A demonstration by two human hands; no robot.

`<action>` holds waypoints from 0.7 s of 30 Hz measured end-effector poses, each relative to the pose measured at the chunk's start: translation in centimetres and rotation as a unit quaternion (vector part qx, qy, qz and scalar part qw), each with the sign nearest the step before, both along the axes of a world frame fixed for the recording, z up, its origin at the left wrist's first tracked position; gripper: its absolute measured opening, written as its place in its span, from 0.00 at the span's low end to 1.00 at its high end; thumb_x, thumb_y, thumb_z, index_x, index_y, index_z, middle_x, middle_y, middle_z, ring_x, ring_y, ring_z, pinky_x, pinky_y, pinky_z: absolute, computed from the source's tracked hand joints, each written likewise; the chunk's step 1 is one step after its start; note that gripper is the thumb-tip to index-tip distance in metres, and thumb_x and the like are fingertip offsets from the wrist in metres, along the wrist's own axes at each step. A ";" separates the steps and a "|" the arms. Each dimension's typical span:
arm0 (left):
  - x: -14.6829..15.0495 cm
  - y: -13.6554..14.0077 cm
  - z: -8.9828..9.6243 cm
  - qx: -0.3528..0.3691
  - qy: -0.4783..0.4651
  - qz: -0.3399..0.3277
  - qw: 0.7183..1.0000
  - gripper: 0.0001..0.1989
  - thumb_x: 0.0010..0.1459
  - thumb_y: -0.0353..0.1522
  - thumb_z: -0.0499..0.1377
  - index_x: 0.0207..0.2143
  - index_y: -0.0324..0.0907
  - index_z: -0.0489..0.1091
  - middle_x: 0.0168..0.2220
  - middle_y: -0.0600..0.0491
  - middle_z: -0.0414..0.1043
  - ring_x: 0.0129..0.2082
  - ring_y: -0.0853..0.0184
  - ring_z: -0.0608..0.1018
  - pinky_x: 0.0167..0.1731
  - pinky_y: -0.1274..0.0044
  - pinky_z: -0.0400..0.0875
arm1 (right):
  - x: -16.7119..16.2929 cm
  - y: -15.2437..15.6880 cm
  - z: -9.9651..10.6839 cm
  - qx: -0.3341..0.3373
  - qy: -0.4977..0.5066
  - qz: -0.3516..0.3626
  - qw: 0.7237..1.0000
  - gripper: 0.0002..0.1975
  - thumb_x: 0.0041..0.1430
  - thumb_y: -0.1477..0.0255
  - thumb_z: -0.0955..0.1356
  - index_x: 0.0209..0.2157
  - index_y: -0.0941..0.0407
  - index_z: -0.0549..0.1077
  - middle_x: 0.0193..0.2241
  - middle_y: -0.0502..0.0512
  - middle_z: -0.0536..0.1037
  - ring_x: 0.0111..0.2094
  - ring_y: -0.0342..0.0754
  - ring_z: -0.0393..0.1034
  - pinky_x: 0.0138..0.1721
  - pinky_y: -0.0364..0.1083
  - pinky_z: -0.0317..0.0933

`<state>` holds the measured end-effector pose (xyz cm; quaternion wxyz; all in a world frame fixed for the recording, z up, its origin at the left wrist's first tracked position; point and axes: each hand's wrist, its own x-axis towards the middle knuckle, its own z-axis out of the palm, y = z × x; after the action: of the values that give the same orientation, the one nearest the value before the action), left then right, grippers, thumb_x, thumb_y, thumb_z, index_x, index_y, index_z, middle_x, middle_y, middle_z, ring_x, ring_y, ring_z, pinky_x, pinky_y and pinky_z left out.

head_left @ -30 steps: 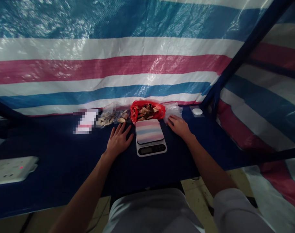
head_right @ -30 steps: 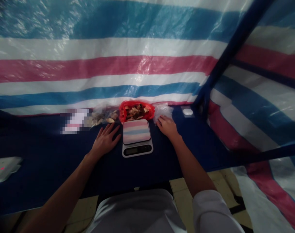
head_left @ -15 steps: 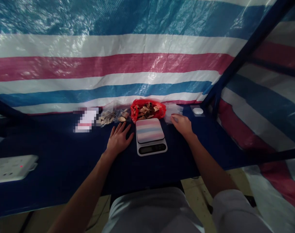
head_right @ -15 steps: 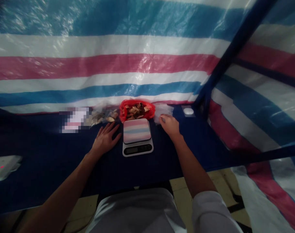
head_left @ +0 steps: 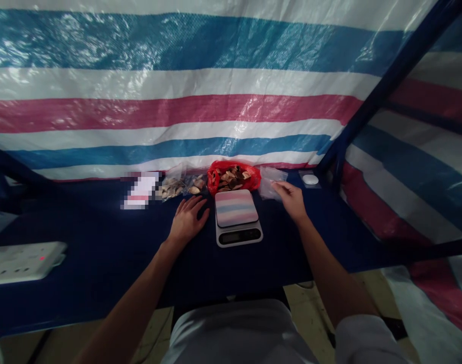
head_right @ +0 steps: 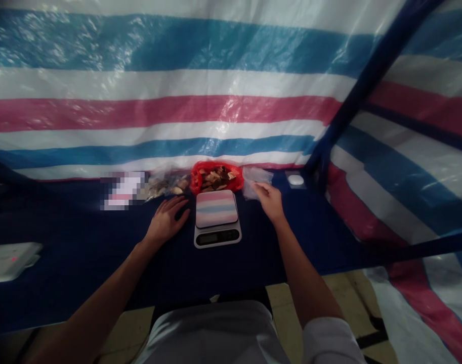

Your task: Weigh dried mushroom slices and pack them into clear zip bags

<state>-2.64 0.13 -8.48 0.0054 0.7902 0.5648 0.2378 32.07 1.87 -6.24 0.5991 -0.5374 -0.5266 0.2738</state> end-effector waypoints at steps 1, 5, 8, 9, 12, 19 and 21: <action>0.0 0.0 0.1 -0.002 -0.009 -0.005 1.000 0.21 0.68 0.40 0.54 0.56 0.41 0.76 0.61 0.41 0.75 0.64 0.51 0.74 0.69 0.56 0.60 | -0.1 0.0 0.0 -0.005 0.013 0.003 1.000 0.20 0.54 0.53 0.74 0.37 0.56 0.84 0.37 0.56 0.86 0.44 0.56 0.80 0.50 0.55 0.72; 0.7 -0.1 1.7 -0.009 -0.103 -0.044 0.994 0.21 0.69 0.42 0.53 0.54 0.41 0.76 0.60 0.43 0.76 0.61 0.54 0.76 0.65 0.61 0.68 | -1.2 0.1 0.5 -0.032 0.111 0.034 0.993 0.20 0.50 0.54 0.76 0.35 0.56 0.82 0.33 0.54 0.85 0.38 0.54 0.80 0.44 0.53 0.74; 2.3 0.2 3.8 -0.027 -0.198 -0.069 0.977 0.21 0.69 0.44 0.53 0.53 0.42 0.76 0.56 0.45 0.79 0.59 0.55 0.78 0.62 0.64 0.71 | -2.8 0.3 1.4 -0.054 0.204 0.081 0.974 0.14 0.47 0.59 0.77 0.32 0.54 0.81 0.33 0.53 0.85 0.38 0.54 0.81 0.43 0.51 0.74; 3.1 0.5 4.5 -0.033 -0.228 -0.069 0.971 0.21 0.69 0.45 0.54 0.53 0.41 0.77 0.55 0.45 0.79 0.58 0.54 0.79 0.61 0.64 0.71 | -3.5 0.3 1.8 -0.063 0.231 0.093 0.966 0.13 0.46 0.61 0.78 0.31 0.54 0.80 0.32 0.52 0.85 0.38 0.54 0.81 0.43 0.51 0.74; 5.4 1.6 6.3 -0.086 -0.334 -0.093 0.934 0.20 0.65 0.44 0.59 0.50 0.41 0.78 0.53 0.44 0.81 0.54 0.53 0.80 0.59 0.63 0.72 | -5.6 0.4 2.9 -0.099 0.281 0.148 0.943 0.09 0.44 0.66 0.77 0.29 0.53 0.78 0.34 0.53 0.85 0.41 0.55 0.81 0.45 0.53 0.75; 8.1 3.7 7.2 -0.302 -0.616 -0.067 0.724 0.24 0.55 0.48 0.70 0.48 0.43 0.78 0.44 0.45 0.82 0.40 0.59 0.82 0.39 0.72 0.77 | -9.1 0.2 4.4 -0.129 0.366 0.241 0.889 0.07 0.44 0.72 0.75 0.26 0.51 0.75 0.31 0.49 0.85 0.38 0.53 0.82 0.47 0.50 0.76; 7.9 4.0 6.9 -0.350 -0.637 -0.082 0.682 0.24 0.55 0.47 0.70 0.48 0.42 0.78 0.40 0.46 0.81 0.34 0.62 0.82 0.33 0.75 0.75 | -9.7 0.4 4.0 -0.146 0.376 0.251 0.880 0.06 0.44 0.71 0.75 0.26 0.51 0.76 0.31 0.50 0.85 0.39 0.55 0.82 0.47 0.53 0.76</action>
<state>5.27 4.11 -1.60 0.6593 0.4315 0.4005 0.4676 22.40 2.30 -2.20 0.5780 -0.3257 -0.3328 0.6702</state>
